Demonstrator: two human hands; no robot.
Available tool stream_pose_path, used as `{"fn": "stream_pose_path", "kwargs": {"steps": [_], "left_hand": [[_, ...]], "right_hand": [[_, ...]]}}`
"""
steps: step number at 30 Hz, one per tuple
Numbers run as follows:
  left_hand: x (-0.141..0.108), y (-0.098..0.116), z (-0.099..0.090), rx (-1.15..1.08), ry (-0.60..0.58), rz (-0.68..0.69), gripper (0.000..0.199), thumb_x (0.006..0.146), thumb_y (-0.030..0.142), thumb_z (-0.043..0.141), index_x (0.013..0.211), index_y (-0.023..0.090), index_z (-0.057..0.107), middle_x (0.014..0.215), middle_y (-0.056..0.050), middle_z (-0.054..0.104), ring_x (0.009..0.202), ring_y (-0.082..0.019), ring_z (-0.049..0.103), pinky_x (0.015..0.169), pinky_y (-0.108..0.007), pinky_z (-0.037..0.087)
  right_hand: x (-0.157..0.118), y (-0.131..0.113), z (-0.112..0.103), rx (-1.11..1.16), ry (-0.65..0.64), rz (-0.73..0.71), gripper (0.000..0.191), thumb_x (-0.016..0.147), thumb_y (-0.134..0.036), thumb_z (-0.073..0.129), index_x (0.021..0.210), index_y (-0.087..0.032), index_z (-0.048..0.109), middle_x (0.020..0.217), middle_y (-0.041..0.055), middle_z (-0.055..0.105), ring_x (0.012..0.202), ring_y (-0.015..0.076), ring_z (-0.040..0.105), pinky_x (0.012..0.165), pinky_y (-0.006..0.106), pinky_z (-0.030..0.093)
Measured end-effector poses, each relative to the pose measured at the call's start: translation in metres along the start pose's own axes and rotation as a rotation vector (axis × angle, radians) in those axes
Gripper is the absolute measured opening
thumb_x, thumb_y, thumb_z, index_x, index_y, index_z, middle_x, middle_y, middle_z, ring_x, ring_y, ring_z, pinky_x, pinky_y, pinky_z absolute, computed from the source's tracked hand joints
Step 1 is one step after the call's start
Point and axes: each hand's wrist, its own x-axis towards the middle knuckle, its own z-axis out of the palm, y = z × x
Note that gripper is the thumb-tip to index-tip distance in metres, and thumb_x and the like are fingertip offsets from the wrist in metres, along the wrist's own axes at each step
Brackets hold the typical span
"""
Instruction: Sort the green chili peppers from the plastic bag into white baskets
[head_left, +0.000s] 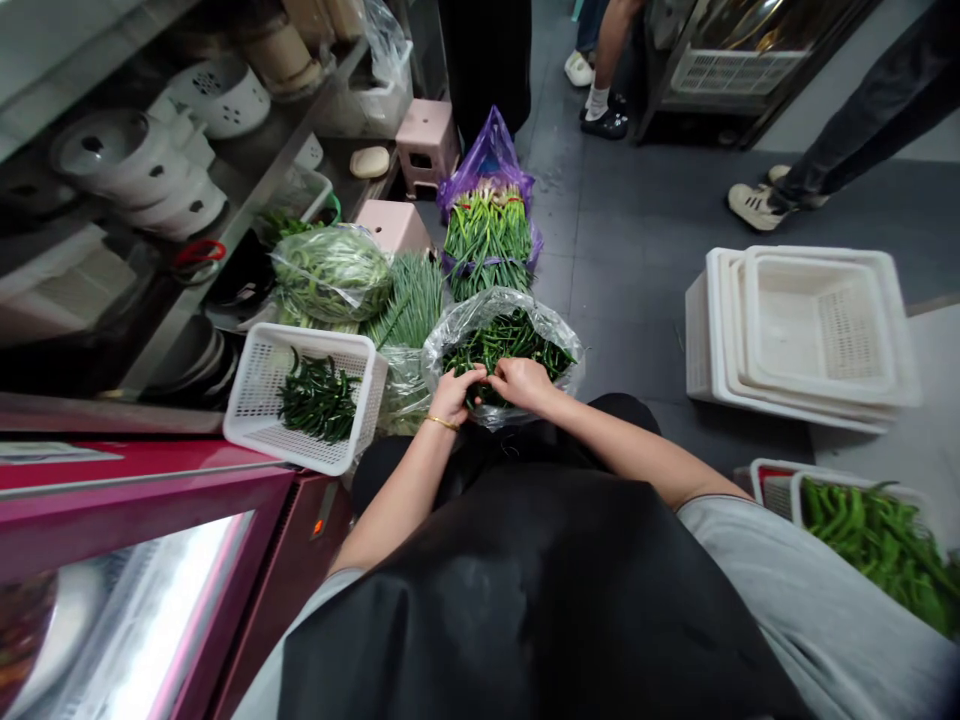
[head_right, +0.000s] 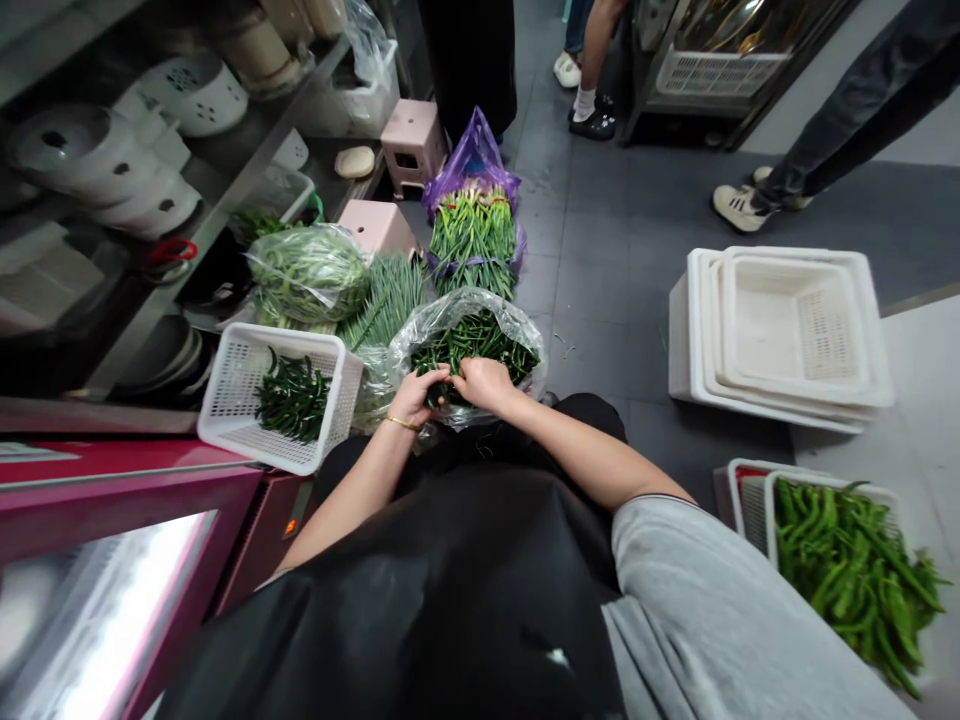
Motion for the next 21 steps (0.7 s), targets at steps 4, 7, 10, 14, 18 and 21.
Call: {"fn": "stream_pose_path", "kwargs": {"steps": [4,7,10,14,18,21], "left_hand": [[-0.006,-0.005,0.002,0.084,0.007,0.056,0.032,0.05,0.027,0.08,0.073,0.011,0.064,0.065,-0.002,0.065,0.048,-0.009,0.052,0.038,-0.021,0.036],[-0.017,0.003,-0.008,0.196,-0.17,0.085,0.027,0.055,0.027,0.077,0.074,0.011,0.067,0.064,-0.003,0.066,0.048,-0.01,0.052,0.039,-0.021,0.035],[-0.027,0.009,-0.015,0.257,-0.347,0.068,0.028,0.056,0.025,0.077,0.078,0.011,0.068,0.062,-0.003,0.066,0.047,-0.011,0.053,0.04,-0.021,0.035],[-0.03,0.003,-0.014,0.176,-0.335,-0.036,0.022,0.055,0.028,0.075,0.065,0.011,0.064,0.054,-0.002,0.062,0.04,-0.01,0.048,0.037,-0.022,0.034],[-0.031,-0.003,-0.013,0.105,-0.309,-0.108,0.018,0.053,0.024,0.074,0.062,0.01,0.065,0.053,-0.002,0.062,0.041,-0.009,0.049,0.038,-0.021,0.036],[-0.029,0.001,-0.019,-0.009,-0.295,-0.12,0.017,0.055,0.017,0.071,0.069,0.008,0.068,0.068,-0.007,0.07,0.057,-0.012,0.061,0.051,-0.021,0.048]], "right_hand": [[-0.012,0.004,0.003,0.34,-0.052,-0.124,0.026,0.093,-0.033,0.05,0.089,-0.014,0.067,0.082,0.0063,0.07,0.075,0.015,0.065,0.07,0.023,0.045],[-0.004,0.013,-0.005,0.593,-0.2,-0.096,0.044,0.097,-0.047,0.037,0.083,-0.014,0.063,0.054,-0.0022,0.056,0.048,0.0111,0.052,0.054,0.022,0.04],[0.0,0.013,-0.009,0.584,-0.227,-0.195,0.053,0.099,-0.048,0.028,0.077,-0.014,0.061,0.051,-0.002,0.053,0.047,0.0102,0.049,0.053,0.022,0.037],[-0.001,0.006,-0.007,0.132,0.027,-0.282,0.051,0.1,-0.042,0.03,0.081,-0.012,0.067,0.079,0.0089,0.068,0.073,0.0152,0.061,0.062,0.023,0.036],[0.02,0.015,-0.013,-0.228,0.033,-0.187,0.051,0.1,-0.047,0.028,0.11,-0.018,0.069,0.106,0.0136,0.066,0.086,0.0226,0.066,0.065,0.027,0.039],[0.052,0.023,-0.019,-0.341,-0.001,-0.12,0.045,0.098,-0.044,0.034,0.122,-0.02,0.063,0.12,0.0164,0.06,0.093,0.0259,0.066,0.07,0.03,0.044]]}}
